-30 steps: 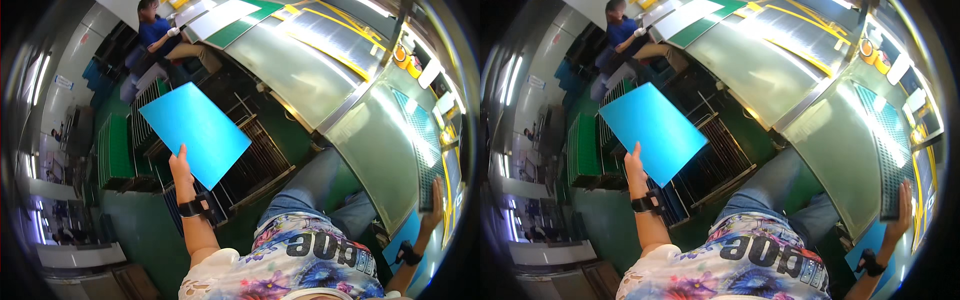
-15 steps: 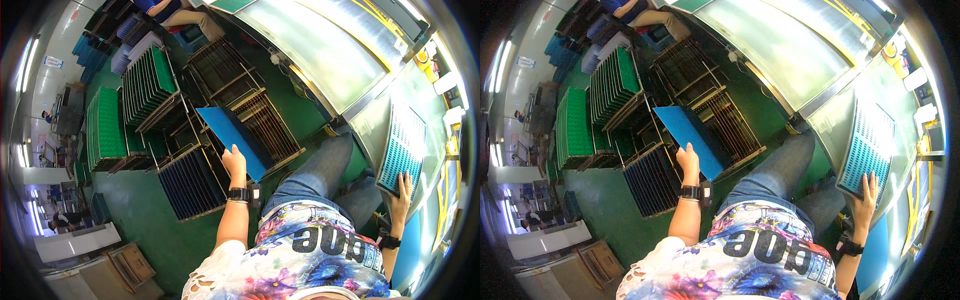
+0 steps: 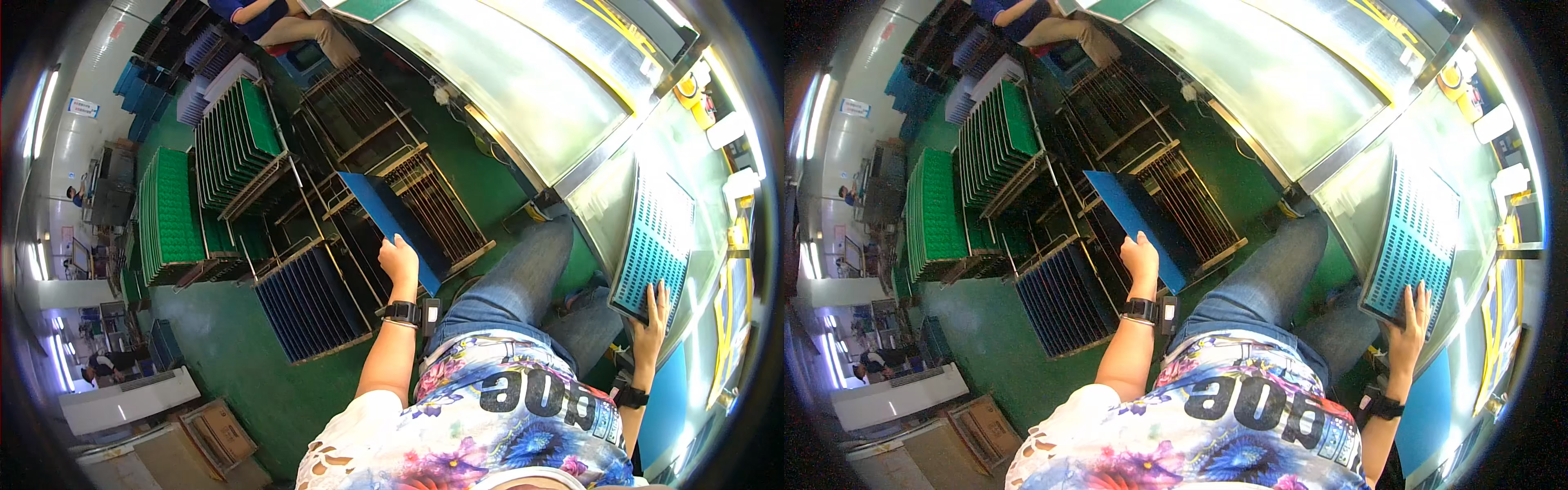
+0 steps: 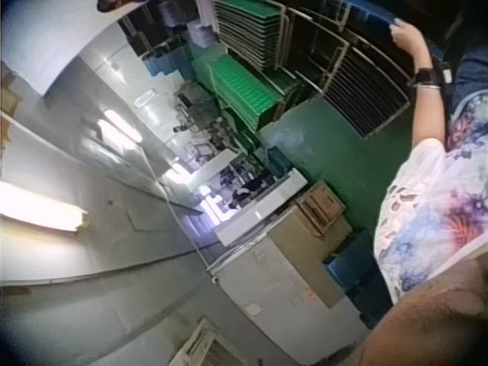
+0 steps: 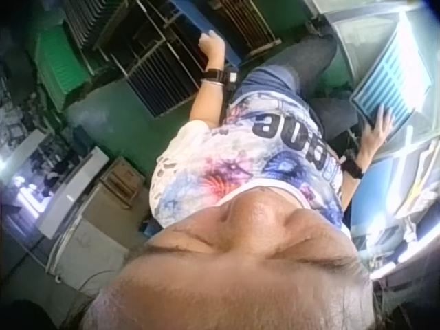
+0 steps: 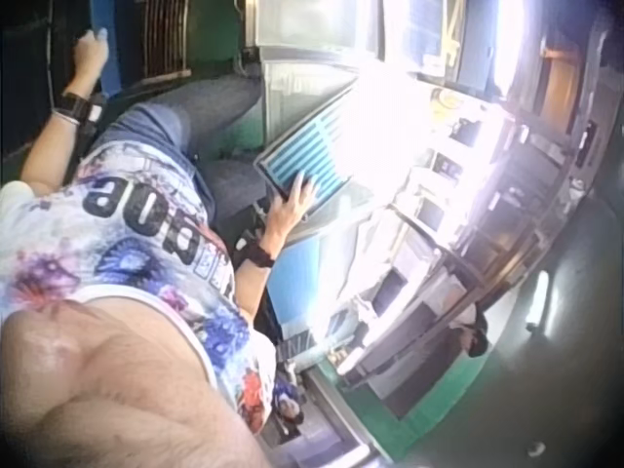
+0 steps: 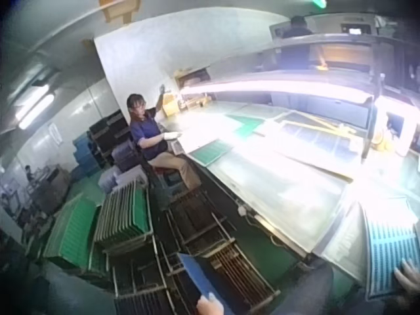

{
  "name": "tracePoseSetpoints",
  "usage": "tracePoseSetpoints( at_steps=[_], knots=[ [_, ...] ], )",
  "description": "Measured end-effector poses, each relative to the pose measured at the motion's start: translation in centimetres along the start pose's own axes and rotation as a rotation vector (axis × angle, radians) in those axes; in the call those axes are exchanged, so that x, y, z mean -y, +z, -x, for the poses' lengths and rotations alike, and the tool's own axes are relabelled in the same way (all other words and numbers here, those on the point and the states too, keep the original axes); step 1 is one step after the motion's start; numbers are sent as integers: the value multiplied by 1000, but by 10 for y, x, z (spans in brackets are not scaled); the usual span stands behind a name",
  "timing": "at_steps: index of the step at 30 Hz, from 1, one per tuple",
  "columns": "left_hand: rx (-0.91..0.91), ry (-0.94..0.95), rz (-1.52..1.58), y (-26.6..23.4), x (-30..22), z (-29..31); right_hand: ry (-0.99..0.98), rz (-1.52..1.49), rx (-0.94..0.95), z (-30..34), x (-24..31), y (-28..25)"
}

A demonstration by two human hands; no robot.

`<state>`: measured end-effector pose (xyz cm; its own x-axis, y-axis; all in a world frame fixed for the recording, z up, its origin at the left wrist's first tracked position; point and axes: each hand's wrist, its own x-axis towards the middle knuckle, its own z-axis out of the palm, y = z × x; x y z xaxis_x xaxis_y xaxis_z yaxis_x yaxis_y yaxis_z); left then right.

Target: The person moves a rack from the floor to a table and then repeatedly places a black stencil over blue panels at a workstation. They press the stencil down by hand before lifting it and setting the panel aside.

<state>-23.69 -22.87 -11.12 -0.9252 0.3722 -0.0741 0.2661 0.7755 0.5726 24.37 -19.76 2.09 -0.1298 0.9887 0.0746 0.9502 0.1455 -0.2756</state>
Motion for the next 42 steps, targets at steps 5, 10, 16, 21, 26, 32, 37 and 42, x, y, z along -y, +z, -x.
tracePoseSetpoints(
  at_steps=[5, 10, 16, 21, 26, 32, 37, 42],
  knots=[
    [69, 35, -29, 2, -17, 6, 3, 11, -5, 1, 0, -1],
    [66, 65, -65, 10, -20, 3, -9, 16, -20, 3, -2, 0],
    [132, 12, -90, 18, -25, -7, -12, 8, -14, 1, -2, 1],
    [295, -1, -116, 48, -23, -15, 10, 23, -10, 4, -1, -4],
    [721, -110, -286, 95, 28, -18, -74, 102, -66, 2, -3, -10],
    [476, 77, -206, 73, 53, -13, -84, 104, -48, 17, 7, -20],
    [13, -223, -209, 38, 121, -51, -113, 156, -110, 30, 24, -29],
    [368, -239, -260, 37, 140, -79, -66, 113, -280, 34, 2, -41]
  ],
)
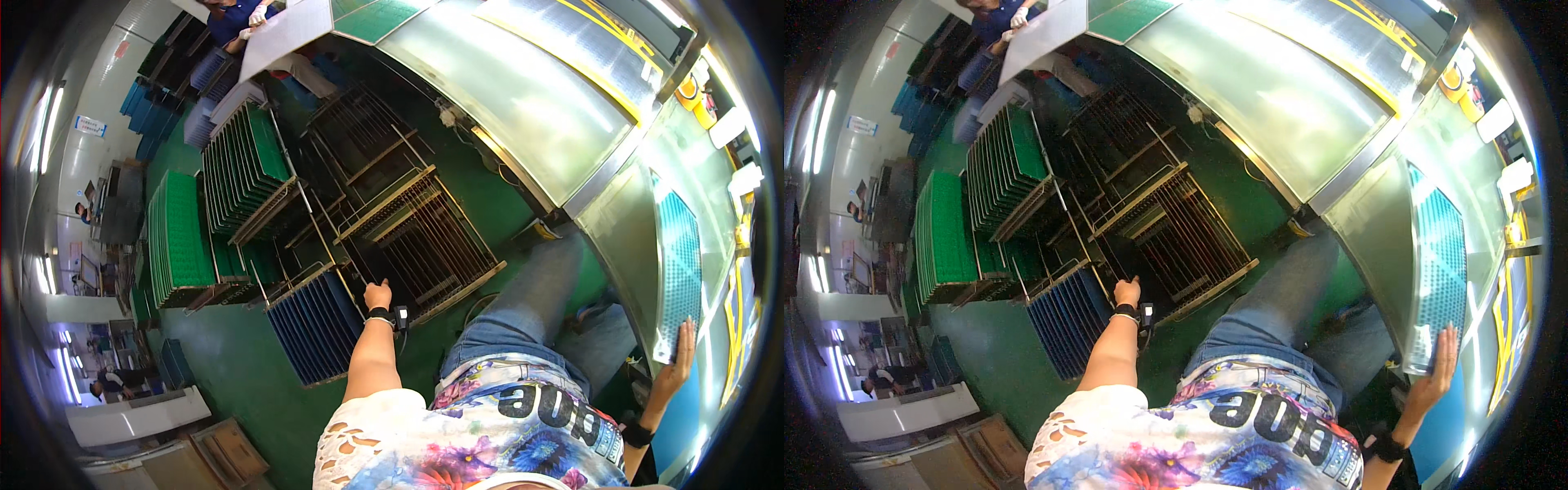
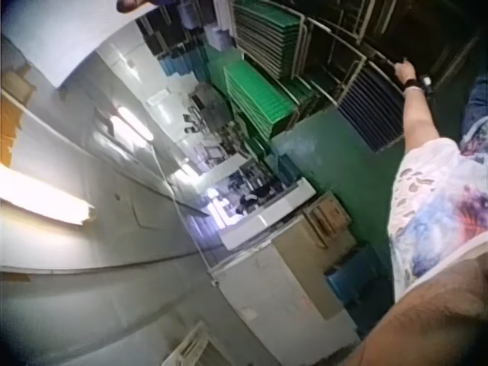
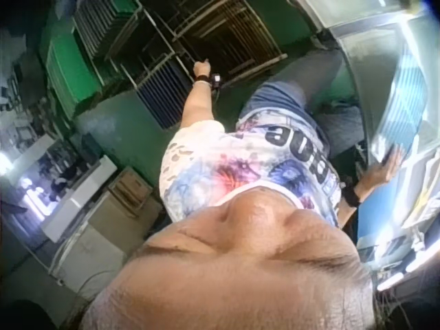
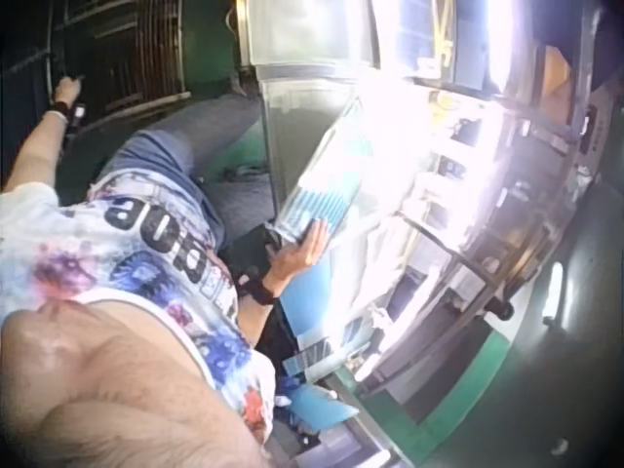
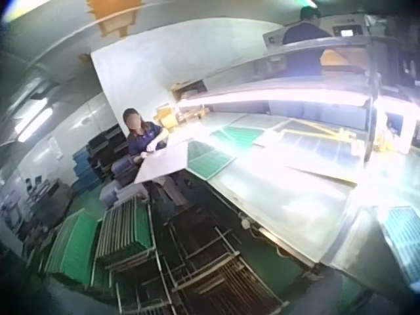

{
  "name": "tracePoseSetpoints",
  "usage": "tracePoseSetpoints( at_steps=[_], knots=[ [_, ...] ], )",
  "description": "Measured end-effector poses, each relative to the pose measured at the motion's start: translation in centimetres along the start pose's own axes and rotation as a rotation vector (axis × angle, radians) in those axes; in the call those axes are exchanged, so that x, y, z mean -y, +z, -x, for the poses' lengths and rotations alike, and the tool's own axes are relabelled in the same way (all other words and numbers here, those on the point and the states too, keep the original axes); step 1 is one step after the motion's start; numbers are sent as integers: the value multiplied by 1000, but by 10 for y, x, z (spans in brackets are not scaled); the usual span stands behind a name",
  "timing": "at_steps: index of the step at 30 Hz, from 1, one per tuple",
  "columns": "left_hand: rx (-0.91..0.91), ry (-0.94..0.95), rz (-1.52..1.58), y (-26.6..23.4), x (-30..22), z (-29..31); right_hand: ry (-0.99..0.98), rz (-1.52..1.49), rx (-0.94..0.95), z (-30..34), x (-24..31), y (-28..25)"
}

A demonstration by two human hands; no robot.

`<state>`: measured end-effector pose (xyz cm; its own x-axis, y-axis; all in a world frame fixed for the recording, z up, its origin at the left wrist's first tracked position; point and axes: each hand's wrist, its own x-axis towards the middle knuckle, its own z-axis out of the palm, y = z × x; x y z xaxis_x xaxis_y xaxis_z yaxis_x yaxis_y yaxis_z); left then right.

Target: The person moves a rack from the floor to a table and then repeatedly places a black stencil over blue panels at a workstation. They press the stencil down by hand before lifting it and setting the panel aside.

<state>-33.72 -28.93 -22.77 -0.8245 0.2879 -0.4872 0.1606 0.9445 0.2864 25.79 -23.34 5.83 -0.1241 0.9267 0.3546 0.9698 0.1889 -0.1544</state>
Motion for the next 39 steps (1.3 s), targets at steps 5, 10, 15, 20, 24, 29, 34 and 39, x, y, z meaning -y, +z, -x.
tracePoseSetpoints(
  at_steps=[5, 10, 15, 20, 24, 29, 34, 39],
  knots=[
    [118, -149, -1, 38, 45, -62, 81, -120, -98, -5, -7, -18],
    [-40, -172, -49, 39, 24, -42, 431, 6, -349, 37, -91, -37],
    [-123, -2, -11, -49, 4, 2, 411, 72, -431, 2, -100, -69],
    [-134, 111, 338, -138, 30, 47, -268, -299, -233, -131, 8, -42],
    [8, 251, 760, -201, 26, 98, -560, -128, -199, -216, 74, 37],
    [160, 400, 1085, -222, 0, 127, -406, -267, 150, -228, 130, 115],
    [373, 517, 1190, -222, -47, 139, -345, -406, 531, -227, 98, 142],
    [581, 580, 1241, -199, -101, 145, -293, -418, 497, -211, 101, 128]
  ],
)
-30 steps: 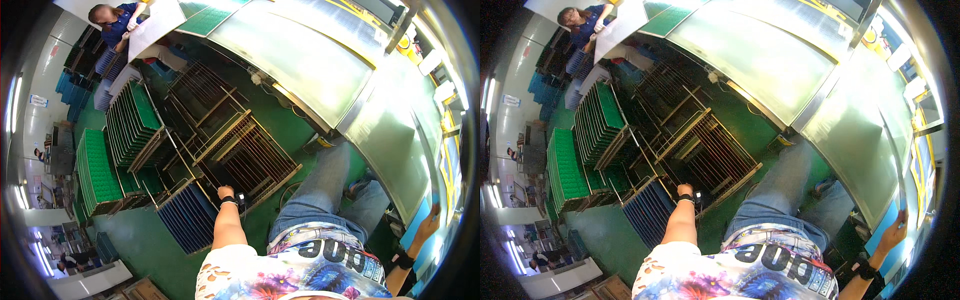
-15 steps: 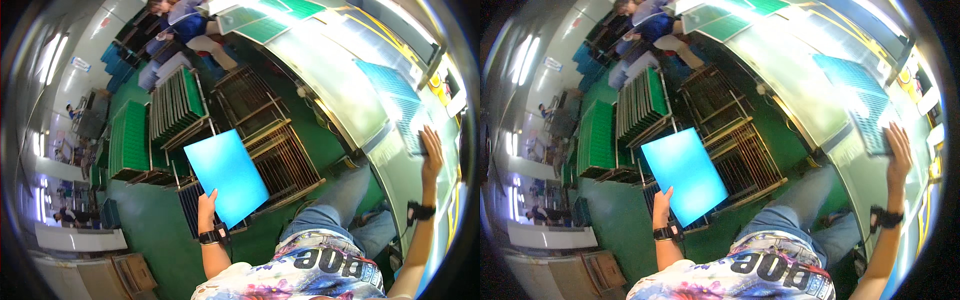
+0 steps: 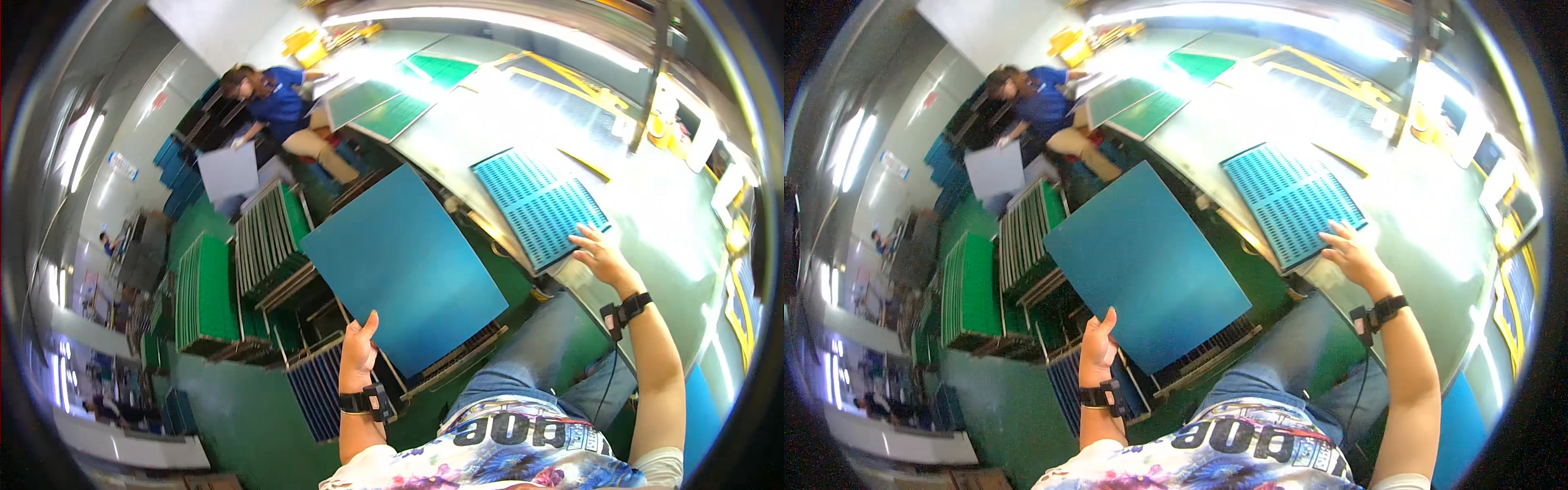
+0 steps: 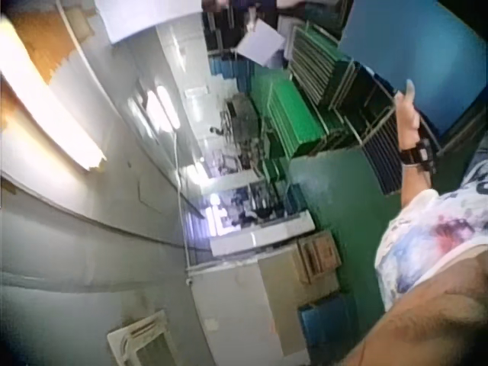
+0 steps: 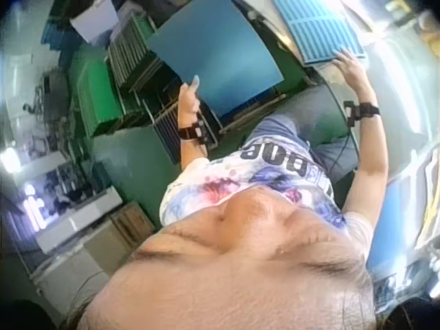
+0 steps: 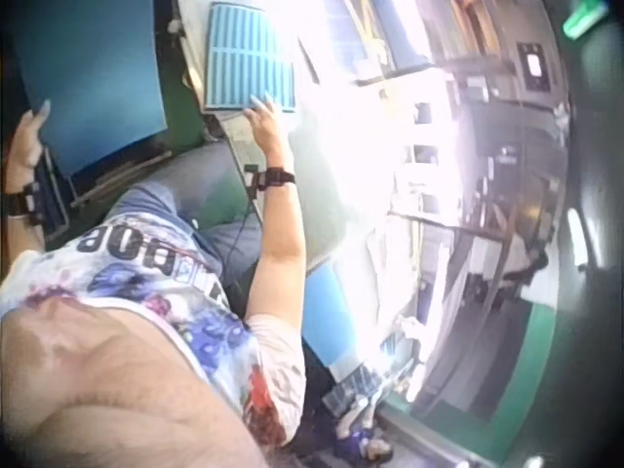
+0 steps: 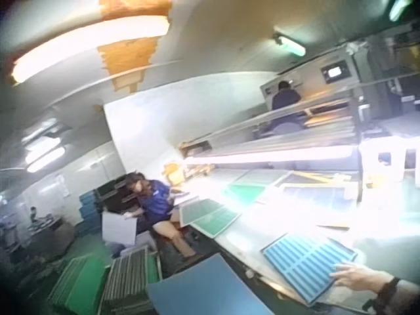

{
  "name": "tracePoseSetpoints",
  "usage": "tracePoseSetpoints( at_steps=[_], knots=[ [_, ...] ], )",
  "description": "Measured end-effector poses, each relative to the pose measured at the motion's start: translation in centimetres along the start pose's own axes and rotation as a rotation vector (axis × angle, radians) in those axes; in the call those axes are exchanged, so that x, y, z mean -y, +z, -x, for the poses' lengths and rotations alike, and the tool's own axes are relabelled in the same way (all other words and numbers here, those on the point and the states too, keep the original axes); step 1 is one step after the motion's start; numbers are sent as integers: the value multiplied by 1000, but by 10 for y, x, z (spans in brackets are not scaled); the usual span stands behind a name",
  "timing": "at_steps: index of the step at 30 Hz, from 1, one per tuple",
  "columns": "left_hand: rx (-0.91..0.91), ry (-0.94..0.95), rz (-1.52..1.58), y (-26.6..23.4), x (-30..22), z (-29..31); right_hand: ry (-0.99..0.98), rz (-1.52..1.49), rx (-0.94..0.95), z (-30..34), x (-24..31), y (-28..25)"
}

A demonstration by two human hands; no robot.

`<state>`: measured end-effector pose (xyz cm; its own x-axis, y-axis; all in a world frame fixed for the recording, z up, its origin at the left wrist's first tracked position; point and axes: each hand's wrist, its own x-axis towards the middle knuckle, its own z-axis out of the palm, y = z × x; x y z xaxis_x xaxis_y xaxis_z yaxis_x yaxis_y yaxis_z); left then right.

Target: The person moves a rack from the floor to a table and then repeatedly places a black stencil over blue panels at a workstation. They press the stencil down by hand before lifting it and setting the panel aside.

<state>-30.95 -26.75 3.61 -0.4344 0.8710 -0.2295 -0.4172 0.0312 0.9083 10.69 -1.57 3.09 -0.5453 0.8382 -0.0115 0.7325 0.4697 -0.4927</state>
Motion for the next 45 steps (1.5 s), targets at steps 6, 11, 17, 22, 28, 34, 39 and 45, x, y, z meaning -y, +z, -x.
tracePoseSetpoints(
  at_steps=[6, 11, 17, 22, 28, 34, 39, 45],
  knots=[
    [124, -112, 94, 75, 15, -25, 49, -296, -221, 80, 40, -27],
    [335, -178, 91, 139, 20, -52, 247, -473, -374, 157, 41, -42],
    [569, -89, -40, 234, 18, -71, 393, -482, -552, 230, 31, -43],
    [754, -216, -30, 309, 30, -58, 450, -547, -681, 264, 40, -45],
    [832, 148, -288, 362, 39, -29, 525, -550, -790, 289, 41, -36],
    [1059, 1275, -843, 364, 122, 3, 679, -918, -948, 329, 21, 2],
    [1057, 1305, -1263, 343, 199, 30, 863, -1008, -746, 346, 34, 45],
    [1107, 1076, -1216, 332, 186, 29, 878, -986, -657, 337, 48, 49]
  ],
)
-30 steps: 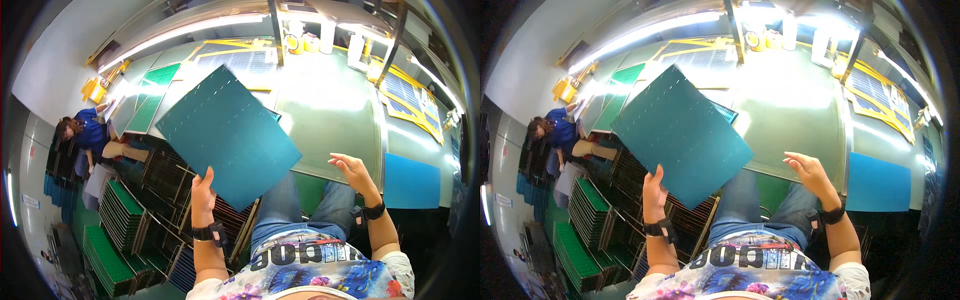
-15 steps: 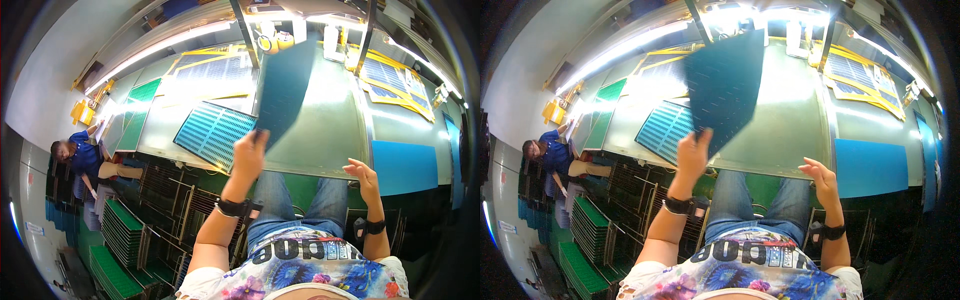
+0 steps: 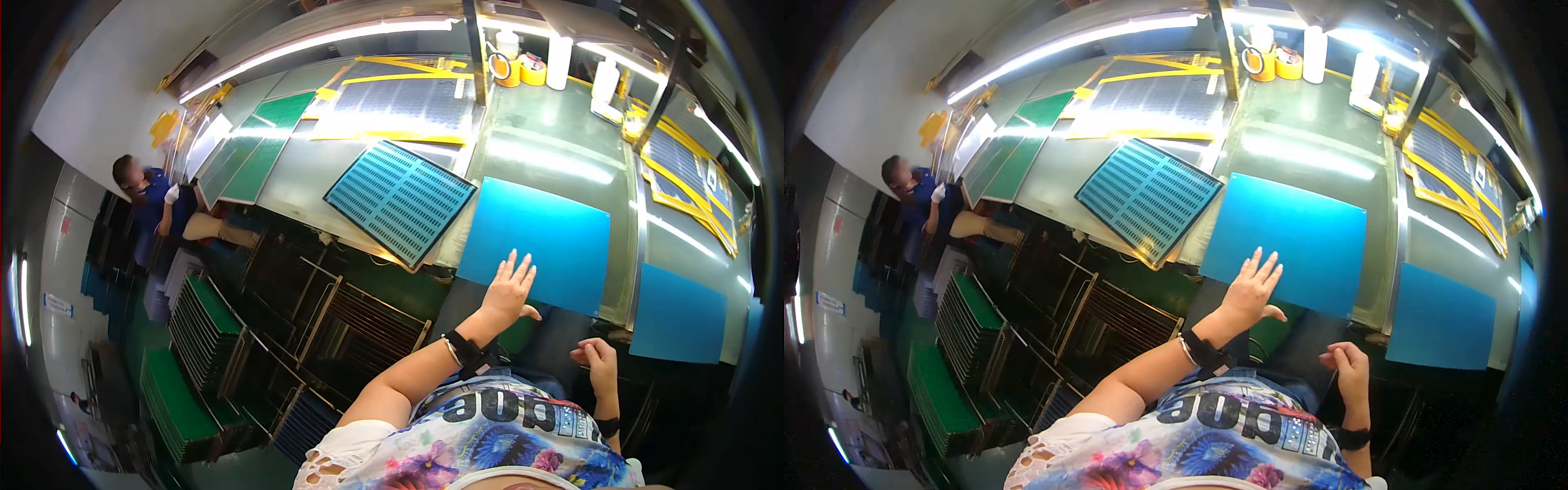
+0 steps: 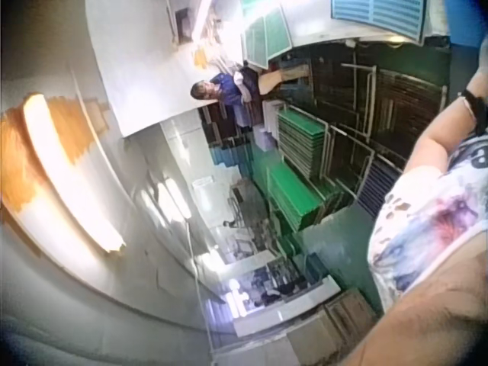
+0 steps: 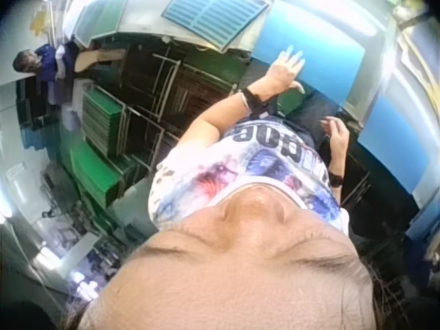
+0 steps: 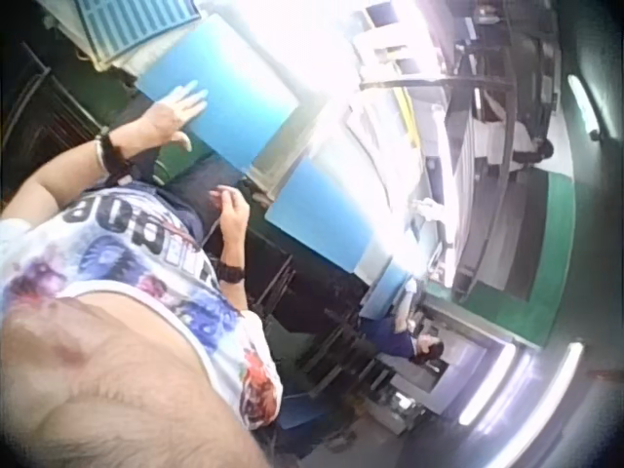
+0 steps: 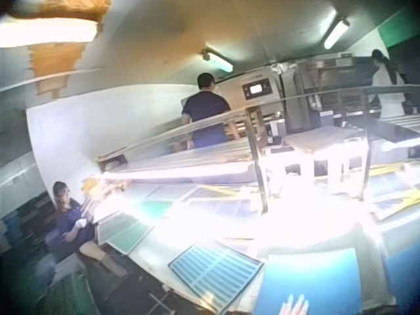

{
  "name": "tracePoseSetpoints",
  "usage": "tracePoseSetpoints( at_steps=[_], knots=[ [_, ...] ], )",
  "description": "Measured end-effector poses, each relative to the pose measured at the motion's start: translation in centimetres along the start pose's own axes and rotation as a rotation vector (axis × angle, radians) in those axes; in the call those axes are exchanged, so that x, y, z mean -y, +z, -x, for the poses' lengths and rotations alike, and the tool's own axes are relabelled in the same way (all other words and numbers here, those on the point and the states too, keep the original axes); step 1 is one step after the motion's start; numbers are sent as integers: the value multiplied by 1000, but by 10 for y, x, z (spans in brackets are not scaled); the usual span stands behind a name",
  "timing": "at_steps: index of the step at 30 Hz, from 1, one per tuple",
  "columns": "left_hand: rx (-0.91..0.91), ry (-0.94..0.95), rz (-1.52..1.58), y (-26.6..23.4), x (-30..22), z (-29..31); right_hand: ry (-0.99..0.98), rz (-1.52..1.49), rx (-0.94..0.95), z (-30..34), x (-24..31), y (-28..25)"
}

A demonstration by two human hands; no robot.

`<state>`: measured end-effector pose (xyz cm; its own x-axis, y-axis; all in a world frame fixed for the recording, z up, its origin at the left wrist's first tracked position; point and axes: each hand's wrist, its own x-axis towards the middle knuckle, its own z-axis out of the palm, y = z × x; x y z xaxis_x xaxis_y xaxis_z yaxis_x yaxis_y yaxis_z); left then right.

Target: The person moves a rack from the floor to a table and then repeatedly places a black stencil over blue panels at a workstation. They press the stencil down by hand before lifting it and setting the panel aside.

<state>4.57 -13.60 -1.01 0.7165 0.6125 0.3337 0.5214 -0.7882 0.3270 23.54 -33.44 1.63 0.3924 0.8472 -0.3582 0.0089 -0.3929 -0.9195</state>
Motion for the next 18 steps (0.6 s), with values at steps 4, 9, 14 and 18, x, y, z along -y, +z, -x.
tracePoseSetpoints(
  at_steps=[4, 9, 14, 18],
  knots=[
    [-353, -195, 337, -41, 22, 13, -208, 185, -62, -17, 43, 19],
    [-524, -1195, 416, -61, 137, 88, -523, 405, 47, -36, 105, 78],
    [-420, -1259, 1174, -66, 149, 95, -817, 611, 334, -67, 132, 145],
    [-623, -1185, 1192, -45, 146, 82, -1030, 739, 408, -102, 130, 198]
  ],
)
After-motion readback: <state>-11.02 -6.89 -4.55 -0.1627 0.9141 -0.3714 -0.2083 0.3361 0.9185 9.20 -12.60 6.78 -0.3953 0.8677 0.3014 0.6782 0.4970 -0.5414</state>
